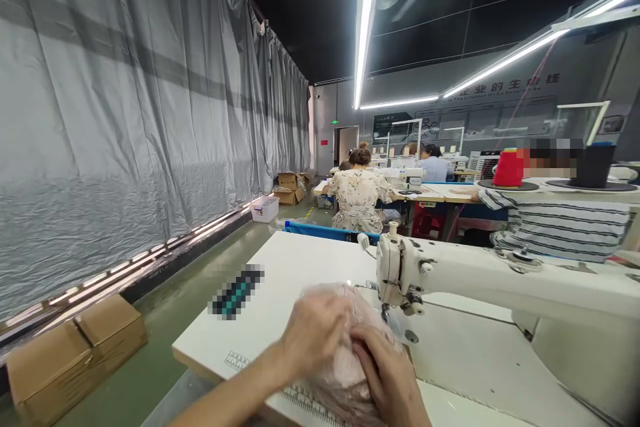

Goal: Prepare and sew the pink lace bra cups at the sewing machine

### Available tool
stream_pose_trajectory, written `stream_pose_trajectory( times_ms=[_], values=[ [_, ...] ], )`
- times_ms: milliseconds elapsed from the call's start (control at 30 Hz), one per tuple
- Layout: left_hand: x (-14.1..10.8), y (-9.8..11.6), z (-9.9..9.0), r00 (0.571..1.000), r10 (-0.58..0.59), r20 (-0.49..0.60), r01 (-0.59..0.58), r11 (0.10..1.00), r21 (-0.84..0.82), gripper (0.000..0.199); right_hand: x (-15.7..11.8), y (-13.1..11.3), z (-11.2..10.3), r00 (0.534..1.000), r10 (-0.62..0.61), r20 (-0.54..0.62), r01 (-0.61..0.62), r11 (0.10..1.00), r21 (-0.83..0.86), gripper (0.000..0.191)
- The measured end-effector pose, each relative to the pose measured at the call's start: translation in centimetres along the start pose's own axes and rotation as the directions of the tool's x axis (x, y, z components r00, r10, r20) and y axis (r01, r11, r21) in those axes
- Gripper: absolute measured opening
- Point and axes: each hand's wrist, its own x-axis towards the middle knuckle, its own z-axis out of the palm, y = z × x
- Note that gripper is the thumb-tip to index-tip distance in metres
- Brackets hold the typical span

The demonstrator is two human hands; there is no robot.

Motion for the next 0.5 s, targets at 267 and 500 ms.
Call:
stream_pose_trajectory(
  times_ms=[267, 500],
  values=[
    [0.7, -5.1, 2.7, 0.963, -0.182, 0.197, 0.208, 0.971, -0.116, 0.043, -1.3, 0.8, 0.6, 0.944, 0.261, -0.202, -0.290, 0.948, -0.128, 0.022],
    [-1.0, -4.7, 4.3, 0.931, -0.308, 0.198, 0.345, 0.919, -0.193, 0.060, -3.7, 2.8, 0.6, 0.813, 0.495, -0.306, -0.573, 0.774, -0.271, 0.054]
  ],
)
